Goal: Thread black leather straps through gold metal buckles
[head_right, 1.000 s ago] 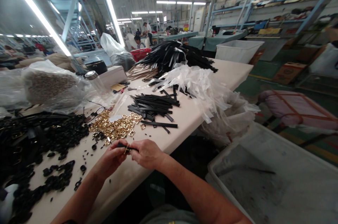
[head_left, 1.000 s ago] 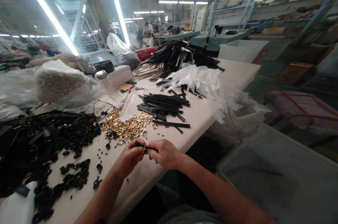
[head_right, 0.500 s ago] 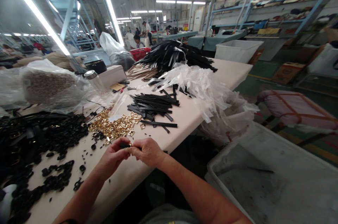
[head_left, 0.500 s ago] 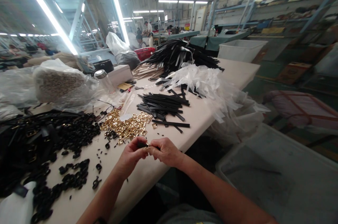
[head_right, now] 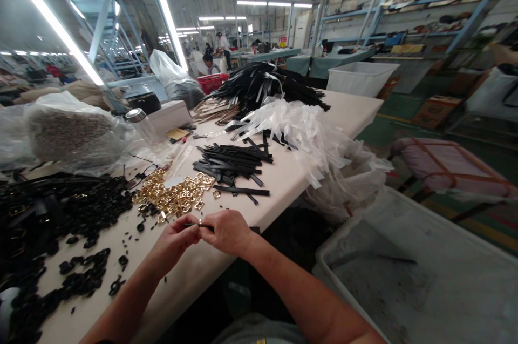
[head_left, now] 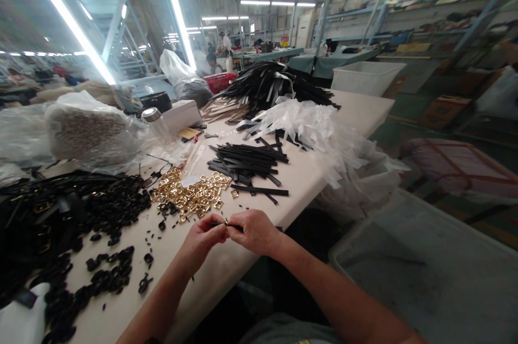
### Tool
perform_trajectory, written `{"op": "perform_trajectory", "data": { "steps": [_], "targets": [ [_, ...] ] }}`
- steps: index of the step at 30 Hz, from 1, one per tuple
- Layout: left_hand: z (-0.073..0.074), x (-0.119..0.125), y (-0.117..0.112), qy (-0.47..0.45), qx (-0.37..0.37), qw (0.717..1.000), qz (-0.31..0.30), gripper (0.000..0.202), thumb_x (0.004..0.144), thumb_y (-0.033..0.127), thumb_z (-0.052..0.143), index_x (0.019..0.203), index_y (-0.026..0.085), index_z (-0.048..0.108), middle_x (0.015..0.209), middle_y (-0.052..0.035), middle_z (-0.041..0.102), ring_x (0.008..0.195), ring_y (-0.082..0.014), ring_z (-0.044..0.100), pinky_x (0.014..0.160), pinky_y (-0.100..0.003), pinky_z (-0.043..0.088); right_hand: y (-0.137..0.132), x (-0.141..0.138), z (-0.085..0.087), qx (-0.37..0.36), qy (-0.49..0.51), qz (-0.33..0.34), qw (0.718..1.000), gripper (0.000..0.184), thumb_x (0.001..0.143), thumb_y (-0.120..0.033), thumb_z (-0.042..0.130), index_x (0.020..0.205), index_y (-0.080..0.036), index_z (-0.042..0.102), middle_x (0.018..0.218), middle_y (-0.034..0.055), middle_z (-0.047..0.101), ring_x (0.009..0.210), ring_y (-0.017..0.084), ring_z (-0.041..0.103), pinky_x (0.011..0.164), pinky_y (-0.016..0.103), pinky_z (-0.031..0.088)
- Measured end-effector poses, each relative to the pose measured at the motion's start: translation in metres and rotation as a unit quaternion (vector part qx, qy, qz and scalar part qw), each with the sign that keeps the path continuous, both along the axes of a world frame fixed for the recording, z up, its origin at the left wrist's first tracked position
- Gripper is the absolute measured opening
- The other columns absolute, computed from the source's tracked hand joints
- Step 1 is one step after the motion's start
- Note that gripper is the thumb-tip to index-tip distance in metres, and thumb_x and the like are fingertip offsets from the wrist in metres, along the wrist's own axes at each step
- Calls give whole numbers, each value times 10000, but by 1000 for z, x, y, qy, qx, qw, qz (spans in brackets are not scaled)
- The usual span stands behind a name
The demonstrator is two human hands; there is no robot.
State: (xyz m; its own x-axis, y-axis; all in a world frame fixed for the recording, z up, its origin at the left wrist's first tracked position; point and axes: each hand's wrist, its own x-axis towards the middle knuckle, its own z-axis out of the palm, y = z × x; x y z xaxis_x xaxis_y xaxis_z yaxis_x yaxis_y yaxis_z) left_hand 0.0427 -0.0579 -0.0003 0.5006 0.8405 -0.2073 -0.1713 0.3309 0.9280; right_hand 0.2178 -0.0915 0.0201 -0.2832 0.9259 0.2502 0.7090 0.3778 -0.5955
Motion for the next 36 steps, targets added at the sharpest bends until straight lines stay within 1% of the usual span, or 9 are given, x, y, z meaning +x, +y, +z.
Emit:
{"op": "perform_trajectory", "data": {
  "steps": [3, 7, 9, 12, 20, 24, 28, 32, 36],
  "targets": [
    [0, -3, 2, 1, 1, 1000, 8, 221, 697, 304, 789, 728, 139, 646, 607, 3, 596, 562, -75, 501, 546, -169, 402, -1, 3, 4, -36, 28, 14, 999, 174, 862, -278, 591, 716, -197, 639, 640, -35, 609, 600, 100, 523, 547, 209, 285],
    [3, -11, 7, 7, -2, 999, 53, 237, 677, 304, 805, 738, 140, 645, 586, 2, 602, 540, -68, 490, 515, -153, 376, 1, 10, 12, -70, 24, 14, 997, 182, 844, -227, 600, 668, -184, 612, 585, -41, 581, 568, 94, 508, 540, 205, 285],
    [4, -14, 9, 1, -6, 997, 72, 247, 665, 307, 812, 739, 141, 645, 588, 4, 606, 537, -63, 489, 510, -145, 372, 1, 13, 15, -77, 25, 25, 996, 187, 852, -208, 591, 669, -179, 605, 604, -36, 598, 585, 95, 522, 554, 202, 297],
    [4, -12, 9, -6, -15, 997, 79, 262, 639, 304, 827, 746, 142, 651, 592, 3, 611, 545, -65, 507, 514, -145, 383, 1, 15, 14, -75, 31, 29, 996, 173, 868, -187, 573, 700, -178, 612, 641, -28, 620, 611, 99, 541, 578, 199, 317],
    [-1, -3, 5, 3, -42, 996, 78, 302, 592, 317, 850, 736, 144, 649, 565, 11, 595, 532, -77, 521, 501, -163, 390, -1, 6, 6, -71, 40, 14, 997, 164, 882, -193, 566, 726, -181, 616, 654, -22, 629, 610, 103, 560, 585, 193, 347],
    [-4, -4, 6, 26, -20, 996, 80, 279, 612, 325, 834, 741, 147, 662, 637, -5, 618, 584, -93, 539, 512, -174, 391, -1, 4, 3, -71, 45, 12, 996, 166, 885, -185, 561, 729, -180, 618, 647, -21, 632, 617, 107, 576, 601, 192, 366],
    [-7, -4, 7, 59, 35, 995, 68, 243, 639, 325, 810, 746, 149, 682, 728, -15, 625, 636, -99, 520, 536, -185, 393, -2, 2, -3, -84, 86, 22, 992, 175, 893, -175, 539, 736, -185, 616, 649, -36, 636, 593, 91, 580, 598, 182, 379],
    [-6, -6, 7, 84, 57, 994, 41, 231, 654, 329, 797, 692, 146, 661, 641, 8, 571, 569, -86, 462, 515, -193, 361, -1, -1, -8, -124, 146, 35, 981, 173, 913, -200, 501, 796, -190, 628, 655, -50, 637, 514, 66, 568, 550, 164, 389],
    [0, -8, 5, 65, 15, 997, 27, 279, 667, 377, 784, 681, 139, 640, 593, 7, 564, 532, -79, 451, 504, -194, 342, 1, -1, -11, -125, 174, 33, 976, 187, 913, -255, 521, 785, -186, 638, 627, -47, 631, 491, 67, 557, 529, 164, 393]
  ]
}}
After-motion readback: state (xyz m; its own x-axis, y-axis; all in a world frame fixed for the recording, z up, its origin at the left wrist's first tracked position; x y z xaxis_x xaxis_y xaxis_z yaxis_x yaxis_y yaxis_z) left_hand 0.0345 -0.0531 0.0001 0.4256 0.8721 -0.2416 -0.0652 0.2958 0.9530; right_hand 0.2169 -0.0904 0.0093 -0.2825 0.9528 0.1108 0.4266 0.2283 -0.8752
